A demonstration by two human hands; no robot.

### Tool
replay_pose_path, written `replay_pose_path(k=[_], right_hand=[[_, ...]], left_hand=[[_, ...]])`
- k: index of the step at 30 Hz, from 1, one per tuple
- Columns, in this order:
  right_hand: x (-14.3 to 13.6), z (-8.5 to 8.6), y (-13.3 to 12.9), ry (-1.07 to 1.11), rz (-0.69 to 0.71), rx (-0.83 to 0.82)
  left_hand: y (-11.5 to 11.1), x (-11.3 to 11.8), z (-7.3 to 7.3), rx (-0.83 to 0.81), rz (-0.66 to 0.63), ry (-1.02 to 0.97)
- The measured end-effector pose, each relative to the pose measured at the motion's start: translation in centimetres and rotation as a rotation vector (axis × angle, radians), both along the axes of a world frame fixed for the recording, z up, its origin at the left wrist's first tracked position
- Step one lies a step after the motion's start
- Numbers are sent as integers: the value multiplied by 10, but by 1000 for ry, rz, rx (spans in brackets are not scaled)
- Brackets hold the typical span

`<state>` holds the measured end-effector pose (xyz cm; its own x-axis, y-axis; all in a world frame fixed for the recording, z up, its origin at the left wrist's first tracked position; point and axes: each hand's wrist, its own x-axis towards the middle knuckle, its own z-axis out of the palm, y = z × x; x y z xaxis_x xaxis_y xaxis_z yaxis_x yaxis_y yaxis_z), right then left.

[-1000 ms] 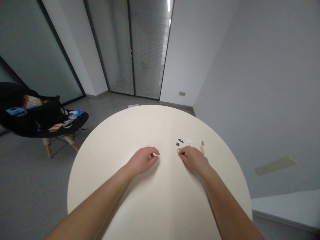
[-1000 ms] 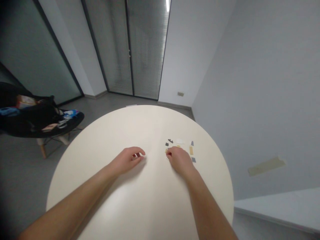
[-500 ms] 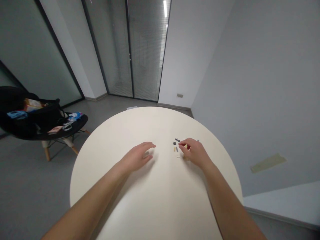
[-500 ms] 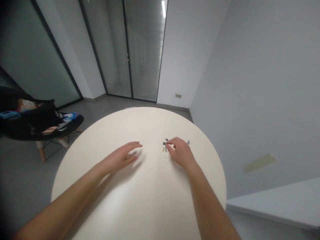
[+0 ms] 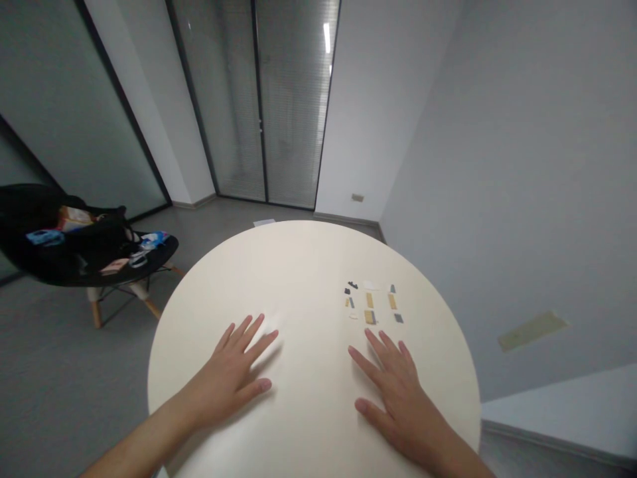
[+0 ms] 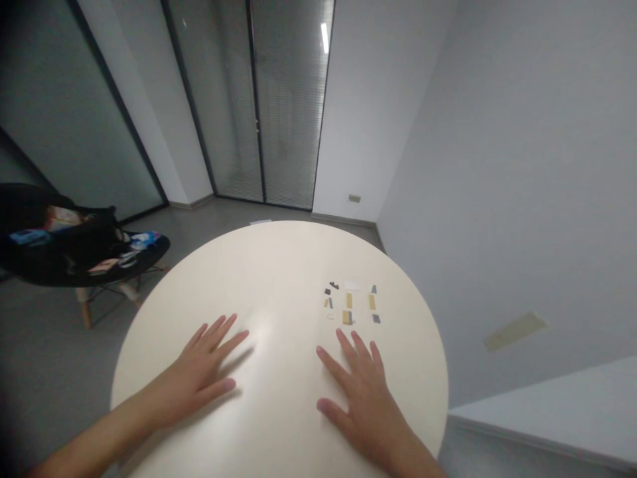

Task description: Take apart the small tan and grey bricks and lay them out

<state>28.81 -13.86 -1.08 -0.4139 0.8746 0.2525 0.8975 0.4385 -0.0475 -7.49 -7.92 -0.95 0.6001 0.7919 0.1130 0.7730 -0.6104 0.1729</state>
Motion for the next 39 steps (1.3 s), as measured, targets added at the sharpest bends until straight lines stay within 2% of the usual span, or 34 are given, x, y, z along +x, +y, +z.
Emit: replay_pose_path(k=[4, 8, 18, 39], right_hand=[[4, -13, -19, -18, -24, -60], [2, -20, -22, -17, -40, -126], [0, -19, -19, -16, -47, -197], [2, -25, -17, -21, -13, -168]], left_hand=[[-16, -1, -4, 3, -68, 61], [-19, 0, -9, 12, -127, 95], [-18, 0, -9, 77, -134, 65], [-18, 2, -5, 5, -116, 64]])
